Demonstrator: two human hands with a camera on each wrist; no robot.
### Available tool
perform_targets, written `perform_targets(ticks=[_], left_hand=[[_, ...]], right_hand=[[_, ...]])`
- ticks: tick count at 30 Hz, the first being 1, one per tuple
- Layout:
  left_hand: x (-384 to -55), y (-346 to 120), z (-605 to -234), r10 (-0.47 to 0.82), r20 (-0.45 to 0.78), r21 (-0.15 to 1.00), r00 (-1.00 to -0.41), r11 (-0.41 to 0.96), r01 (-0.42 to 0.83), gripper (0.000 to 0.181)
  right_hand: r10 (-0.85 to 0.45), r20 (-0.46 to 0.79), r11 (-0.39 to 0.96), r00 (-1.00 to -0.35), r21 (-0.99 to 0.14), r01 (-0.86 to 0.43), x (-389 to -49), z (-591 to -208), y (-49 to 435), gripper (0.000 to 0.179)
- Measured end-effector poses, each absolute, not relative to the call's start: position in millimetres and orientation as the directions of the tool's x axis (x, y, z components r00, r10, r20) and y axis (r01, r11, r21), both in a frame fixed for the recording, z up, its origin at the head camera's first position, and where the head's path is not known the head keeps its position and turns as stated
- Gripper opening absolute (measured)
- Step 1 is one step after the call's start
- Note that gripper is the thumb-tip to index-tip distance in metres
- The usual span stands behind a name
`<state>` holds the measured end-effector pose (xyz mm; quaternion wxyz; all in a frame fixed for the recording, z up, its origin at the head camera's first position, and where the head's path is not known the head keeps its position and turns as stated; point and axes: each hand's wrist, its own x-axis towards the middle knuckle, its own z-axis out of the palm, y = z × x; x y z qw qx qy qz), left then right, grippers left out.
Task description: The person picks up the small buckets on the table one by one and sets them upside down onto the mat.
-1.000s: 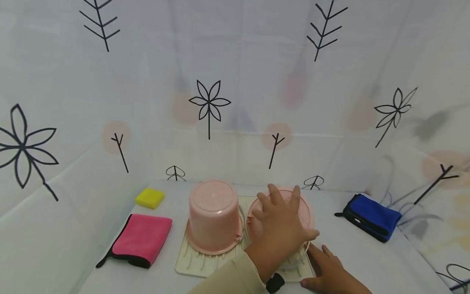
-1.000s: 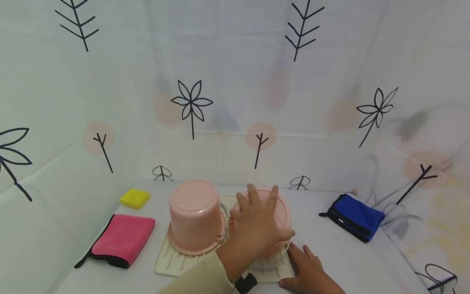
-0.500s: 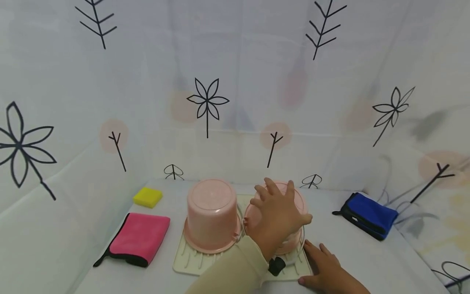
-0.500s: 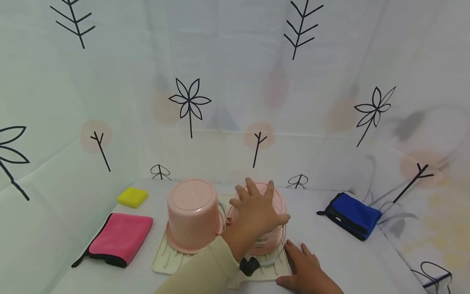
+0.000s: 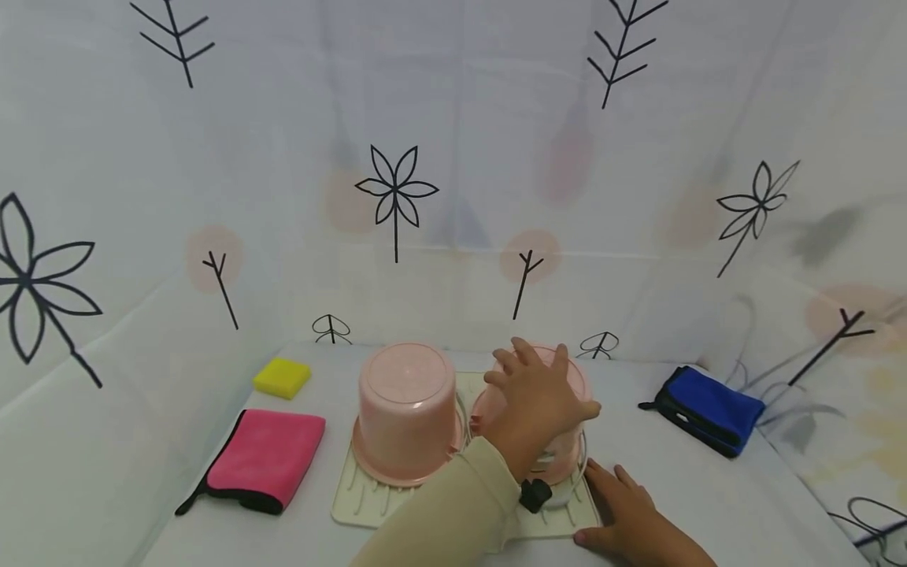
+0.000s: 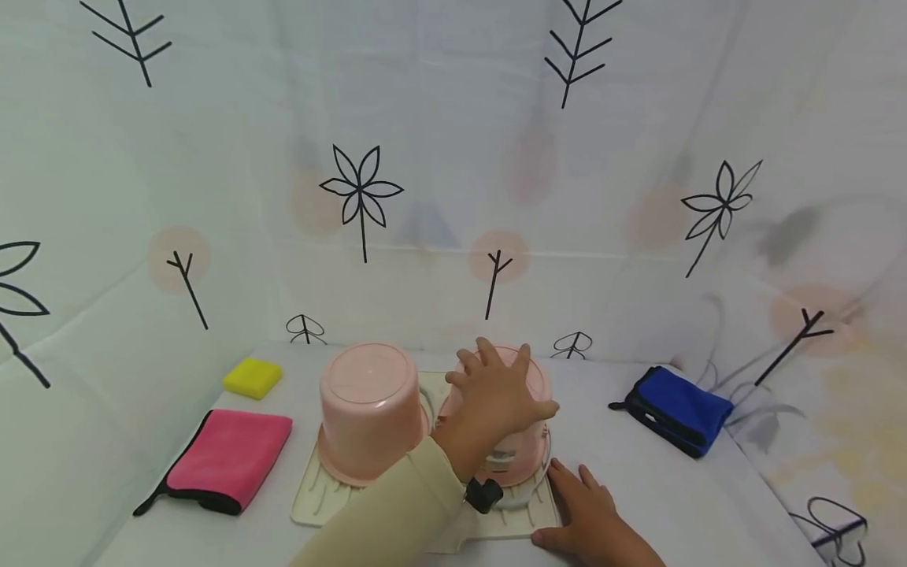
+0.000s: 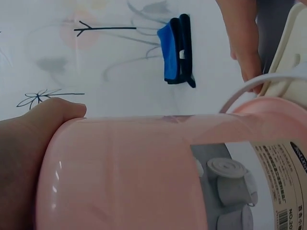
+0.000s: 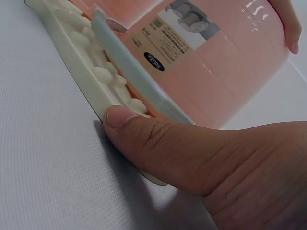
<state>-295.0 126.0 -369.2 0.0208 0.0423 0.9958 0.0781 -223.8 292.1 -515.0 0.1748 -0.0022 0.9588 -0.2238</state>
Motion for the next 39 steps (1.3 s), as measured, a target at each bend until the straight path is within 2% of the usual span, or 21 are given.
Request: perform_targets(ticks=[13, 22, 27, 30, 33, 36, 39], left_hand=[[-306, 119, -368, 0.114, -0.085, 0.211, -0.99, 0.973, 0.093, 0.1], [-306, 119, -370, 0.153, -0.034, 0.199, -0.988, 0.969, 0.143, 0.099], [-309, 119, -376, 0.174, 0.034, 0.222, -0.984, 0.959, 0.177, 0.1], [-308, 115, -377, 0.186, 0.115, 0.281, -0.976, 0.936, 0.212, 0.098], [-308, 108, -374, 0.197, 0.193, 0.409, -0.961, 0.874, 0.261, 0.087], [-306, 95, -368, 0.193, 0.236, 0.545, -0.952, 0.785, 0.294, 0.074], [-303, 79, -358, 0.195, 0.257, 0.623, -0.946, 0.715, 0.317, 0.067]], right_hand=[[-0.076, -0.326, 0.907, -0.942, -0.416, 0.071, -225, -516, 289, 0.125], [-0.078, -0.317, 0.906, -0.945, -0.418, 0.066, -225, -517, 290, 0.124], [-0.081, -0.308, 0.902, -0.948, -0.427, 0.062, -224, -516, 290, 0.123], [-0.084, -0.309, 0.899, -0.947, -0.434, 0.062, -223, -517, 291, 0.122], [-0.086, -0.321, 0.895, -0.943, -0.441, 0.068, -223, -517, 292, 0.122], [-0.085, -0.339, 0.893, -0.937, -0.444, 0.079, -223, -516, 293, 0.122], [-0.092, -0.346, 0.889, -0.934, -0.451, 0.079, -224, -514, 294, 0.122]])
